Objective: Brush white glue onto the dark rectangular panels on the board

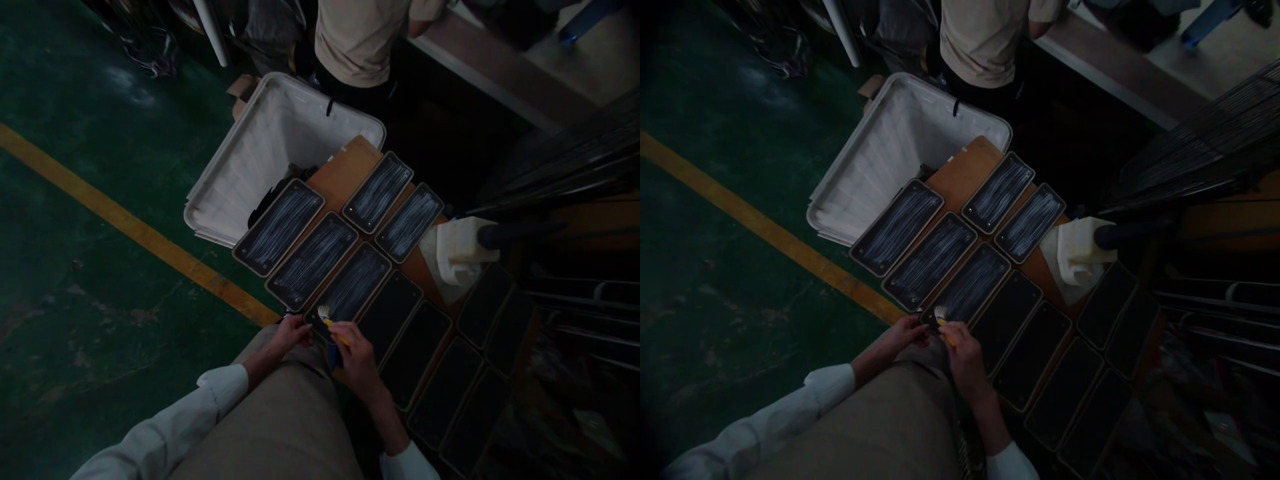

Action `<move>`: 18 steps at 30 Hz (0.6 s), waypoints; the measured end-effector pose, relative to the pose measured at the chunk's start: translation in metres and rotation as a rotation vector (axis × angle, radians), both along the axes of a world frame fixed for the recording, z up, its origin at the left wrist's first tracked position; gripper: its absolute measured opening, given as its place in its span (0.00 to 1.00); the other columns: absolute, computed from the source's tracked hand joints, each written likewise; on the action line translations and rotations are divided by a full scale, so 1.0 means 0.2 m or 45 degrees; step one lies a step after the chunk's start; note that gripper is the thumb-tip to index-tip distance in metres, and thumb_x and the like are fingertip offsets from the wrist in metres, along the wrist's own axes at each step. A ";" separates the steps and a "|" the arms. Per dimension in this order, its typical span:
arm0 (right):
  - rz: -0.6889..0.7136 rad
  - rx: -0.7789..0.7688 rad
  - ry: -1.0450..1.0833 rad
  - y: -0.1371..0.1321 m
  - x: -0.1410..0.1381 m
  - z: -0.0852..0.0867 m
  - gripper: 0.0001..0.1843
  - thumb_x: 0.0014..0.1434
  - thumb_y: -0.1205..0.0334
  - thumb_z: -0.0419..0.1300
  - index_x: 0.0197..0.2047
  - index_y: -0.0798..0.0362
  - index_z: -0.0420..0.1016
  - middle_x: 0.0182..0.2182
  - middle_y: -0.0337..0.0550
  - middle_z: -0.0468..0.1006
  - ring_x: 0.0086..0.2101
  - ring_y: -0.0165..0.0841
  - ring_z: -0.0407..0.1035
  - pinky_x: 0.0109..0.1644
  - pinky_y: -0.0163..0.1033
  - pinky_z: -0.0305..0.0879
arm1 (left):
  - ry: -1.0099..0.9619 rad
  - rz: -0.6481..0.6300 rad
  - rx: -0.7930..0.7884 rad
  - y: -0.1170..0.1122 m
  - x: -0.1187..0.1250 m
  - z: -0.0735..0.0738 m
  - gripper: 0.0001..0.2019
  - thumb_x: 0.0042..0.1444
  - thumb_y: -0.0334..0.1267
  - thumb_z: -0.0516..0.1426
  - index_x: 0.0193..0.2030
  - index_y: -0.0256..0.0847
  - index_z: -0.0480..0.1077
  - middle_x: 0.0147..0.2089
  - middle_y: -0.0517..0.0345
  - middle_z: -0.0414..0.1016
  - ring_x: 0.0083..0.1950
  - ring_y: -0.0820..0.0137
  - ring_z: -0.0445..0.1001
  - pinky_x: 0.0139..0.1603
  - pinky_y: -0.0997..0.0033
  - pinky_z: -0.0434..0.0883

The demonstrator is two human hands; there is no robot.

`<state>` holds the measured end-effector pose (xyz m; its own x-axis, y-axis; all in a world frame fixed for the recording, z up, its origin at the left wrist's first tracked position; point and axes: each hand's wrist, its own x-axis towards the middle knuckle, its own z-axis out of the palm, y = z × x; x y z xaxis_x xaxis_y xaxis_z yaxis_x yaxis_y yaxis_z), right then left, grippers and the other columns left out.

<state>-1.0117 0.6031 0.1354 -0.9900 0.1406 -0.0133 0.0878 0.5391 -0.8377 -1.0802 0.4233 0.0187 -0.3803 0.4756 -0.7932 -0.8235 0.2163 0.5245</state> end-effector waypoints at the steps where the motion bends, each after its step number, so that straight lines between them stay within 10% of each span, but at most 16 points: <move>1: -0.072 -0.008 0.034 0.04 -0.03 0.01 0.12 0.67 0.68 0.52 0.50 0.48 0.72 0.43 0.45 0.76 0.46 0.34 0.73 0.51 0.42 0.74 | 0.017 -0.017 0.000 0.00 0.00 0.00 0.21 0.43 0.52 0.68 0.32 0.37 0.67 0.23 0.60 0.74 0.22 0.69 0.75 0.23 0.71 0.73; 9: -0.347 0.371 0.279 0.44 -0.41 -0.11 0.11 0.68 0.62 0.52 0.49 0.51 0.74 0.45 0.49 0.75 0.49 0.36 0.71 0.57 0.47 0.70 | 0.033 -0.051 0.026 -0.01 0.00 -0.01 0.24 0.42 0.55 0.67 0.31 0.37 0.67 0.25 0.59 0.74 0.24 0.68 0.76 0.26 0.70 0.74; 18: -0.055 0.208 0.005 -0.02 -0.04 -0.13 0.17 0.67 0.70 0.50 0.54 0.50 0.72 0.48 0.49 0.76 0.51 0.35 0.71 0.57 0.44 0.71 | 0.017 -0.048 0.028 -0.01 -0.01 0.02 0.19 0.46 0.51 0.66 0.33 0.38 0.69 0.26 0.56 0.75 0.25 0.67 0.75 0.28 0.69 0.72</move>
<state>-1.0204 0.5982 0.1088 -0.9829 0.1832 0.0171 0.1108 0.6636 -0.7398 -1.0832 0.4213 0.0232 -0.3720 0.5070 -0.7775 -0.8078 0.2357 0.5403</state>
